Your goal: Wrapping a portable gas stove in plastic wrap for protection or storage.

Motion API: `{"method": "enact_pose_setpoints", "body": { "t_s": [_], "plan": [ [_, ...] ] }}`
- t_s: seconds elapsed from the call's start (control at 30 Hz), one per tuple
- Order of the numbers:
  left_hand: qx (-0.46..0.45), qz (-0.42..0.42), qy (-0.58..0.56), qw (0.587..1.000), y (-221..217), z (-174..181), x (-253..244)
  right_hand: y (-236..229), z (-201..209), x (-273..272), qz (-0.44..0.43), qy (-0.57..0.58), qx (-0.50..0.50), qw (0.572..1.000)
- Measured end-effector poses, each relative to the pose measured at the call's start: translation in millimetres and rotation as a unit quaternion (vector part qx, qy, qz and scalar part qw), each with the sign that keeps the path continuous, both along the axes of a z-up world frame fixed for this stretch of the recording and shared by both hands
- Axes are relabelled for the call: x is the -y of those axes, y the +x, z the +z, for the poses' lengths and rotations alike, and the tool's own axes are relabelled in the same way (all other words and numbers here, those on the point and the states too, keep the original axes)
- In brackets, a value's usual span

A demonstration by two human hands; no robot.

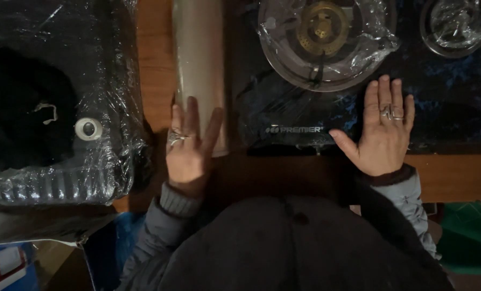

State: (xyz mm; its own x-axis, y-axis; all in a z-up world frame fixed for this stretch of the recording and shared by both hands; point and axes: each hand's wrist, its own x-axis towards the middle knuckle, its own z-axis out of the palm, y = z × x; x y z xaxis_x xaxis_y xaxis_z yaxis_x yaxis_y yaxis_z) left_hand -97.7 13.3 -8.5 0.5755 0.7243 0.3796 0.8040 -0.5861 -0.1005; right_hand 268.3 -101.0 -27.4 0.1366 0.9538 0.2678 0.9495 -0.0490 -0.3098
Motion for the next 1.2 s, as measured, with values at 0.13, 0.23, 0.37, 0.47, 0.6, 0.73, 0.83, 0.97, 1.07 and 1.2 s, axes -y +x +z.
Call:
{"method": "enact_pose_setpoints", "body": {
  "t_s": [0.13,0.23,0.37,0.47,0.6,0.73,0.83,0.97,1.07,1.2],
  "plan": [
    [0.014,-0.016,-0.072,0.997,19.3,36.2,6.0,1.5,-5.5,6.5,0.033,0.032,-0.005,0.999],
    [0.019,-0.028,-0.109,0.993,14.7,38.5,4.2,-6.4,-15.2,7.3,0.099,0.006,-0.007,0.995],
    [0.012,-0.034,-0.110,0.993,7.2,38.7,0.9,-43.6,11.2,-9.4,0.167,-0.036,-0.033,0.985],
    [0.001,-0.020,-0.129,0.991,0.4,38.3,3.0,-68.3,26.7,-26.7,0.234,0.000,-0.003,0.972],
    [0.009,-0.021,-0.146,0.989,0.9,45.4,4.3,-93.9,42.4,-53.1,0.225,-0.006,0.067,0.972],
    [0.025,-0.033,-0.182,0.982,3.6,64.4,1.6,-104.7,43.6,-65.7,0.222,-0.025,0.079,0.972],
    [0.038,-0.057,-0.198,0.978,11.4,64.0,0.5,-106.4,42.4,-66.2,0.225,-0.028,0.056,0.972],
    [0.061,-0.085,-0.198,0.975,38.1,53.0,-0.1,-102.7,33.8,-62.3,0.237,0.016,-0.033,0.971],
    [0.085,-0.128,-0.207,0.966,65.2,41.8,-4.2,-100.2,30.9,-60.7,0.239,0.015,-0.048,0.970],
    [0.126,-0.152,-0.206,0.958,92.6,12.5,-10.8,-97.9,29.6,-63.2,0.250,0.018,-0.071,0.965]
  ]
}}
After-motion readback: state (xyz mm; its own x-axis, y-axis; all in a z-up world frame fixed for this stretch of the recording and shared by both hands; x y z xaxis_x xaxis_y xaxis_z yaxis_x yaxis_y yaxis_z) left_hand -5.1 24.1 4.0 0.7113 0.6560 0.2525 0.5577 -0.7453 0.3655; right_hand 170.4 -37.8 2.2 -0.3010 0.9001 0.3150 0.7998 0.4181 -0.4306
